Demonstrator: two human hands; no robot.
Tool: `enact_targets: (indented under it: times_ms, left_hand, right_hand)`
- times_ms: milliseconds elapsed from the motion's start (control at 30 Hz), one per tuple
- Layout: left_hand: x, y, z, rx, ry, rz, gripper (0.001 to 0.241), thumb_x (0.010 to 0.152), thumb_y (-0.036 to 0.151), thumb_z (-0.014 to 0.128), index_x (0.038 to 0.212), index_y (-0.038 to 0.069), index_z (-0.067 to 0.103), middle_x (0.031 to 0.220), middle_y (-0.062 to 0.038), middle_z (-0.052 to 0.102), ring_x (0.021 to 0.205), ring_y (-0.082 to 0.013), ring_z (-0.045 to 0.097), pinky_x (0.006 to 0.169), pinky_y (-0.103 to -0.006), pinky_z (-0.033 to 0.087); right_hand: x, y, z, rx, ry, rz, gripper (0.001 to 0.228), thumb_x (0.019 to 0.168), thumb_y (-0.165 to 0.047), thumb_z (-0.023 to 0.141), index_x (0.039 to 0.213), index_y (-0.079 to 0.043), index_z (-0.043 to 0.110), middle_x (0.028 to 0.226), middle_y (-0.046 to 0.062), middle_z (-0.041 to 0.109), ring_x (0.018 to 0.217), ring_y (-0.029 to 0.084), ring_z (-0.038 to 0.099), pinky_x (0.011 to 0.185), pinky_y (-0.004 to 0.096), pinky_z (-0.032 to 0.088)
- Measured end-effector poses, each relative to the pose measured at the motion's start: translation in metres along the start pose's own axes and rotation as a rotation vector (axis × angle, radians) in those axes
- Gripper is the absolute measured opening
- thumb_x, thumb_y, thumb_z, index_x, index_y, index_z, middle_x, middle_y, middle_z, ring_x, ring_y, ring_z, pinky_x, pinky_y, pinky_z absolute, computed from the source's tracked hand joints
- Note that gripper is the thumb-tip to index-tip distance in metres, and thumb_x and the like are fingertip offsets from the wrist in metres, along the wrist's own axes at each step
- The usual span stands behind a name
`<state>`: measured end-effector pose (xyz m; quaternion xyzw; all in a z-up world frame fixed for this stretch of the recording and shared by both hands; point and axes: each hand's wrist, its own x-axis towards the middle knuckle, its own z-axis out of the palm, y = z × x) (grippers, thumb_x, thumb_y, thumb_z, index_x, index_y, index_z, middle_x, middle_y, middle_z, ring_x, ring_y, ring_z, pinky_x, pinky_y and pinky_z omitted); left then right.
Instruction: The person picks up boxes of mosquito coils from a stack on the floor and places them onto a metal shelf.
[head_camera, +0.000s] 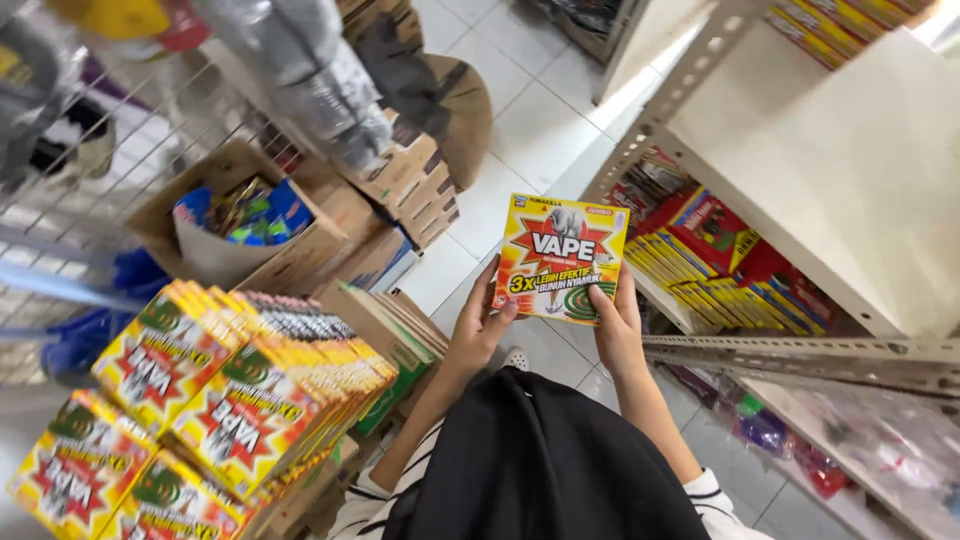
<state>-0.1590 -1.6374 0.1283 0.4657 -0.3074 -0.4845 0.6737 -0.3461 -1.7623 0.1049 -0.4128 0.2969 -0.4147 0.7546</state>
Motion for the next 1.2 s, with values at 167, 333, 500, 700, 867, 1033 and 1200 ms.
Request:
enact_targets:
  times_ms: [167, 333, 500, 700, 867, 1033, 1200]
  left_hand:
    - [0.029, -0.015, 0.026, 0.029, -0.139, -0.053, 0.069, 0.103, 0.009, 0.06, 0.162, 0.0, 0.026, 0.143, -0.015, 0.055, 0.127, -0.0202, 0.056, 0.106, -0.036, 0.05]
    - [0.067, -0.019, 0.066, 0.015, -0.24, -0.031, 0.064, 0.103, 0.007, 0.061, 0.159, -0.001, 0.031, 0.145, -0.014, 0.054, 0.132, -0.0189, 0.053, 0.113, -0.0332, 0.044]
    - [0.122, -0.021, 0.108, -0.019, -0.349, 0.023, 0.057, 0.106, 0.007, 0.059, 0.157, -0.001, 0.035, 0.147, -0.012, 0.053, 0.137, -0.0173, 0.051, 0.117, -0.032, 0.041]
    - [0.216, -0.02, 0.173, -0.018, -0.463, 0.188, 0.047, 0.108, 0.008, 0.062, 0.151, 0.003, 0.042, 0.144, -0.011, 0.052, 0.136, -0.0154, 0.052, 0.114, -0.0321, 0.045]
    - [0.293, -0.015, 0.248, -0.154, -0.411, 0.361, 0.042, 0.115, 0.022, 0.055, 0.15, 0.005, 0.042, 0.14, -0.008, 0.056, 0.132, -0.0154, 0.059, 0.113, -0.0316, 0.048]
    - [0.386, -0.004, 0.312, -0.116, -0.251, 0.528, 0.051, 0.113, 0.035, 0.054, 0.155, 0.008, 0.042, 0.139, -0.012, 0.055, 0.13, -0.0189, 0.056, 0.11, -0.0343, 0.051]
    - [0.462, -0.012, 0.33, 0.652, 0.296, 0.688, 0.054, 0.106, 0.055, 0.049, 0.15, 0.024, 0.051, 0.148, -0.016, 0.05, 0.137, -0.027, 0.045, 0.117, -0.0452, 0.036]
  right_hand:
    - [-0.013, -0.016, -0.034, 0.017, 0.091, -0.058, 0.076, 0.099, -0.002, 0.052, 0.166, -0.003, 0.017, 0.158, 0.014, 0.042, 0.141, 0.02, 0.046, 0.116, 0.036, 0.04]
    - [-0.022, -0.085, -0.036, -0.344, 0.039, -0.241, 0.11, 0.084, 0.0, 0.071, 0.168, -0.008, 0.0, 0.165, 0.015, 0.033, 0.145, 0.023, 0.043, 0.115, 0.037, 0.041]
    - [-0.006, -0.137, -0.049, -0.662, 0.082, -0.375, 0.125, 0.068, 0.01, 0.084, 0.165, -0.006, 0.006, 0.172, 0.016, 0.012, 0.15, 0.025, 0.032, 0.117, 0.04, 0.042]
    - [0.047, -0.181, -0.089, -0.69, 0.134, -0.6, 0.103, 0.078, 0.014, 0.077, 0.167, -0.004, 0.027, 0.178, 0.013, 0.012, 0.16, 0.026, 0.035, 0.127, 0.043, 0.046]
    - [0.113, -0.239, -0.124, -0.999, 0.23, -0.711, 0.088, 0.091, 0.011, 0.08, 0.165, -0.002, 0.035, 0.176, 0.015, 0.024, 0.154, 0.026, 0.046, 0.127, 0.039, 0.047]
    - [0.205, -0.289, -0.149, -1.025, 0.242, -0.797, 0.071, 0.102, 0.003, 0.079, 0.162, -0.002, 0.043, 0.166, 0.017, 0.04, 0.143, 0.024, 0.058, 0.12, 0.035, 0.052]
    - [0.275, -0.305, -0.162, -1.326, 0.364, -0.955, 0.055, 0.106, -0.009, 0.076, 0.154, -0.004, 0.05, 0.146, 0.016, 0.059, 0.137, 0.031, 0.061, 0.115, 0.041, 0.052]
